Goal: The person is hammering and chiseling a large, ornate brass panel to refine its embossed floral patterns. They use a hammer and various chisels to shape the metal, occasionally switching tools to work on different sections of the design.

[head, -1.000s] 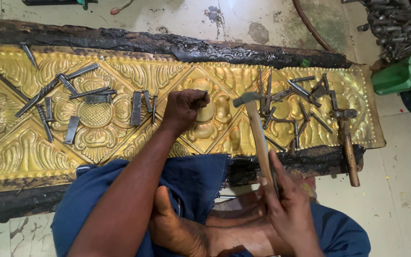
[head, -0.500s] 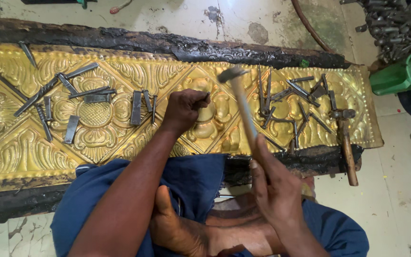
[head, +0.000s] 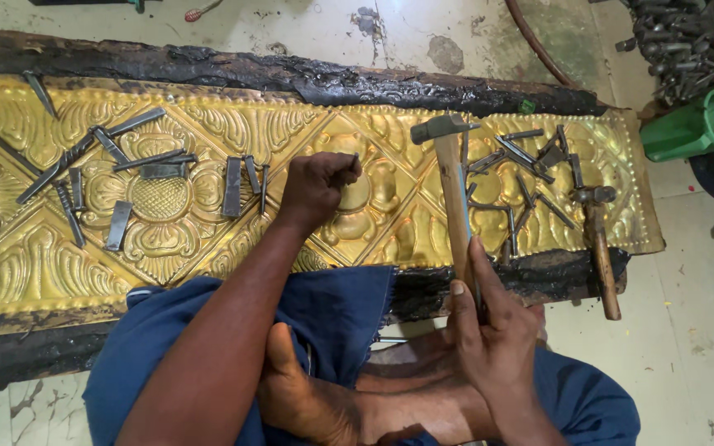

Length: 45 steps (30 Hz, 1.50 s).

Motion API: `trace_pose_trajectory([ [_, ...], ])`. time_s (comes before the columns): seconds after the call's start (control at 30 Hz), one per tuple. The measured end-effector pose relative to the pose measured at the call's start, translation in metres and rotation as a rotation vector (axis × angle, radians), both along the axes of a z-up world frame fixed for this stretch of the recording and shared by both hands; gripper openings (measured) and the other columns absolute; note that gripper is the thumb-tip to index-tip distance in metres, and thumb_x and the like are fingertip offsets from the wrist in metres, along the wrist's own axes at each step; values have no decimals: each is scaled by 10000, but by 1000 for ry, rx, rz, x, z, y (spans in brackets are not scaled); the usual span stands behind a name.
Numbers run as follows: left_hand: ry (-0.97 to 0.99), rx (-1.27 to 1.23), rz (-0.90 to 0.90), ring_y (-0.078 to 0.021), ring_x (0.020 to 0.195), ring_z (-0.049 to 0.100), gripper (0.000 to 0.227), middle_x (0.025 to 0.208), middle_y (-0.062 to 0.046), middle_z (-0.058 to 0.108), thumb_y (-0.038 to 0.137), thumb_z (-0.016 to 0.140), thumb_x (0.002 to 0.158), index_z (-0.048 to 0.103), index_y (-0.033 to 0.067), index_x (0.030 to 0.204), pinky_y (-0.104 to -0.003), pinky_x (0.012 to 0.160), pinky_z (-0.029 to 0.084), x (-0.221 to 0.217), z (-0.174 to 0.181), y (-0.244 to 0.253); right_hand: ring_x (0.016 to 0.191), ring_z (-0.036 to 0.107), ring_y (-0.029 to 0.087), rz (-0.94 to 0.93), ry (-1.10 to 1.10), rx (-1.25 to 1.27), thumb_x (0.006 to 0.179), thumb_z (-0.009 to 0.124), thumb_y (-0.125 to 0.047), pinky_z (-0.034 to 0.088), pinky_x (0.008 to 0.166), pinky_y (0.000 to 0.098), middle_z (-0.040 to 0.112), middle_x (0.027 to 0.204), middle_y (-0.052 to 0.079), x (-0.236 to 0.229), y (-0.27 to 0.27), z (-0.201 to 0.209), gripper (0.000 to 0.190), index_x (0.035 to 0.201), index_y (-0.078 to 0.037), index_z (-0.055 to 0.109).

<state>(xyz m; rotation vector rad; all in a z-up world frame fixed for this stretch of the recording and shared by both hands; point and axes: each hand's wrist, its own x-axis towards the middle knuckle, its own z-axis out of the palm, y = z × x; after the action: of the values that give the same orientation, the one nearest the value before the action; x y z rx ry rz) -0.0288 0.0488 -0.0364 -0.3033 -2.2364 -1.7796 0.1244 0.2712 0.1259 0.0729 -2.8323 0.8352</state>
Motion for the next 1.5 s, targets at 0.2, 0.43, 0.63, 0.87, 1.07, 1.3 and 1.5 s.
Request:
trace_pose_trajectory([
  [0.2,23,-58,-18,-166,775,759,172,841,-91,760,-71,655,847,737,41,947,-296,699,583,-1,3,0,546,711,108,8,-44,-45,953,647,-96,531,525,285,734,679,80,-5,2,8,539,1479,-41,547],
  [0.43,8,-47,-24,-162,782,765,191,853,-93,769,-84,652,843,744,47,949,-298,691,588,0,3,1,559,664,85,29,8,-169,992,625,-50,524,511,239,730,743,73,-2,-2,13,530,1510,-36,511],
  [0.63,15,-69,-20,-192,781,759,198,859,-105,761,-74,658,829,746,44,961,-326,700,586,-1,-4,1,633,711,182,164,10,48,964,660,-71,571,554,321,770,877,124,-11,-7,-4,488,1448,-83,589],
  [0.87,31,-146,30,-308,751,691,59,786,-123,700,67,731,833,721,75,890,-430,690,534,-3,-13,2,1012,758,311,230,27,65,966,632,-76,598,804,375,737,1193,187,-8,-9,-13,471,1436,-83,597],
  [1.07,164,-102,34,-301,772,669,110,833,-78,716,23,648,843,689,115,888,-417,717,544,-5,-16,4,943,780,247,218,11,48,957,639,-77,601,761,357,751,1152,185,-7,-8,-19,507,1459,-105,576],
  [1.3,190,-176,52,-337,816,663,90,862,-118,689,34,678,892,666,66,975,-450,754,529,-5,-19,4,446,564,111,-104,-401,-520,972,593,-106,458,396,278,658,666,94,8,3,-44,611,1569,-122,463],
  [1.5,26,-404,334,-300,828,699,101,903,-121,689,90,704,933,691,91,1033,-427,682,580,-2,8,-26,390,494,103,-264,-728,-840,946,586,-106,367,314,260,652,638,77,20,14,-71,619,1551,-159,466],
])
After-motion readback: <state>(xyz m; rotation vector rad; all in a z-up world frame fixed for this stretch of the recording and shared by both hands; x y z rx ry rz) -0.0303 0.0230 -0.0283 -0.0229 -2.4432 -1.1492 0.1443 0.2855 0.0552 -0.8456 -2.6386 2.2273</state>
